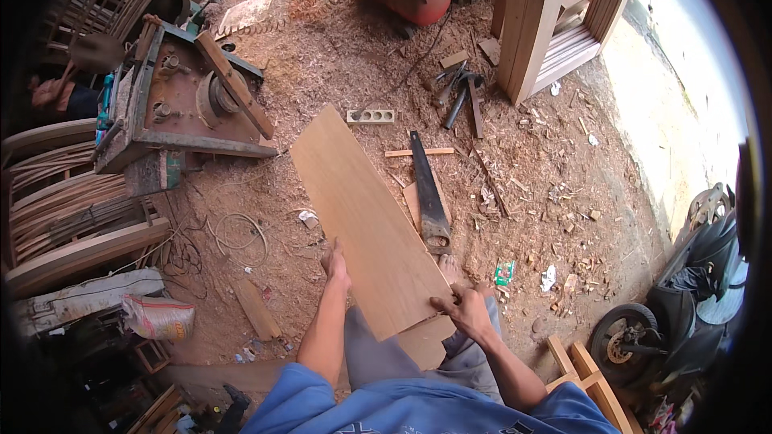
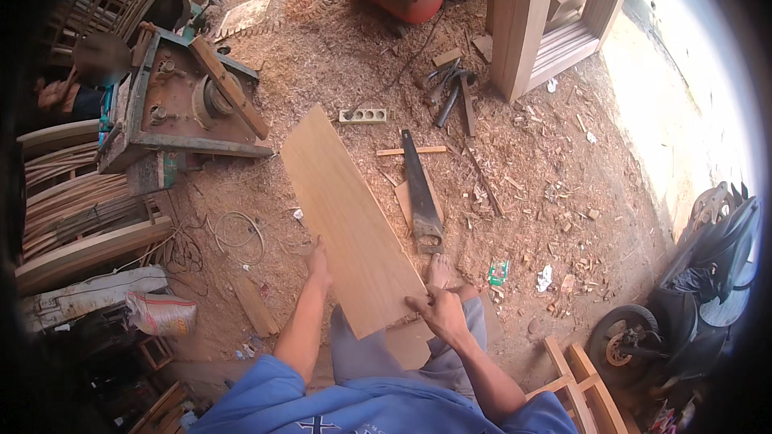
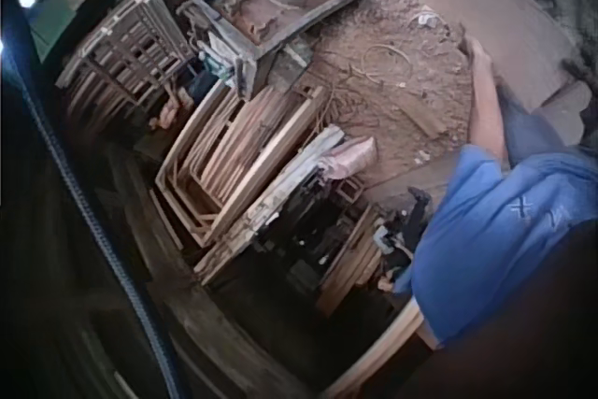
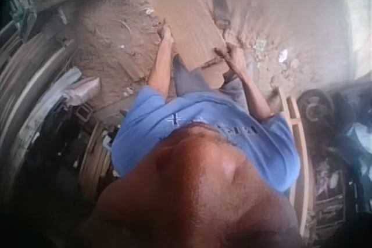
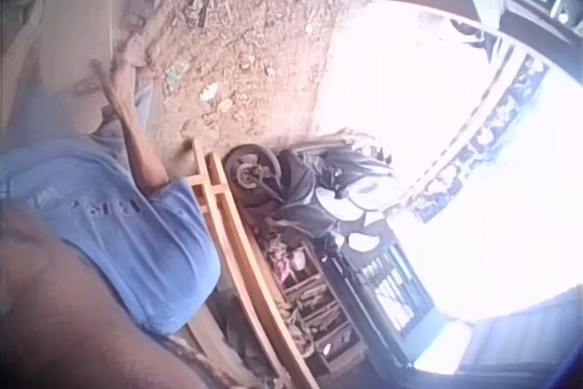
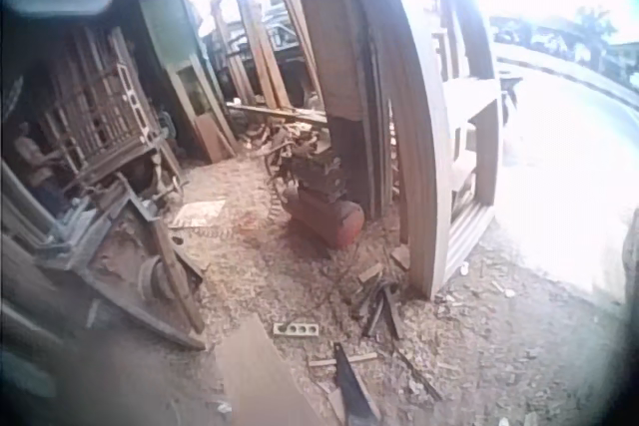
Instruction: The person marks a wooden plank with a pencil and ruler, then sits on the floor to cut the plank with a hand saw. After cutting, the person stands and places the cut piece into a wooden frame structure.
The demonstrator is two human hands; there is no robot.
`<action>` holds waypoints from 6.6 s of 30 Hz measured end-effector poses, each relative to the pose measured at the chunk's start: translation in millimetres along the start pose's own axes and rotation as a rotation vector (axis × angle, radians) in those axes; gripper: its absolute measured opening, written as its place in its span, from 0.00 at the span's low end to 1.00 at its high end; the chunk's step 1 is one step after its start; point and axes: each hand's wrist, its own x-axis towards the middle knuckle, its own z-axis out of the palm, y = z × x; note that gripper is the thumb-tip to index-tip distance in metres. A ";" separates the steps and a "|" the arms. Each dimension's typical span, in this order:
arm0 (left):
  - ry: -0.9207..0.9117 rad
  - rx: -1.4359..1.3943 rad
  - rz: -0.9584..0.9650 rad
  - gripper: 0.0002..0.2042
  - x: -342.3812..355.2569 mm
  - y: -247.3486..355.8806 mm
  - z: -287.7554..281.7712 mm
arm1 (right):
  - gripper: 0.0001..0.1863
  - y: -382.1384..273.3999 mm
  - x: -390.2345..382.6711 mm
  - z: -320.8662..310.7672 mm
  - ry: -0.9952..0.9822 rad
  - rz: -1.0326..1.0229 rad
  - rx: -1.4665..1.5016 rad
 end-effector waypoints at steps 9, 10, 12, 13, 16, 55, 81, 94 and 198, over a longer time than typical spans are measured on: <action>0.132 0.038 0.231 0.17 -191.7 117.4 43.4 | 0.31 10.8 -158.5 -194.7 1.048 0.071 0.579; 0.086 0.013 0.218 0.17 -196.9 128.7 47.3 | 0.31 10.1 -165.7 -193.7 0.927 0.057 0.578; 0.177 0.016 0.304 0.16 -208.0 141.3 69.1 | 0.32 1.9 -171.1 -183.1 0.744 0.087 0.525; 0.196 0.054 0.334 0.16 -211.5 149.2 78.3 | 0.33 -6.6 -169.0 -170.2 0.621 -0.005 0.550; 0.125 -0.152 0.213 0.16 -235.1 161.8 103.8 | 0.40 -47.2 -150.1 -125.6 0.105 -0.184 1.035; -0.123 -0.037 -0.001 0.15 276.7 784.8 319.3 | 0.17 -985.2 590.1 -312.9 0.334 -0.730 0.449; -0.848 -0.554 0.508 0.27 440.3 1460.2 497.5 | 0.31 -1476.2 897.7 -238.4 0.166 -0.768 1.000; -0.018 -0.280 0.893 0.12 571.1 1632.4 567.7 | 0.30 -1490.5 1033.8 -283.9 0.048 -0.377 0.389; 2.554 -1.821 -0.054 0.19 1042.4 2025.2 434.2 | 0.24 -2058.8 1209.0 568.4 -2.327 0.235 -0.511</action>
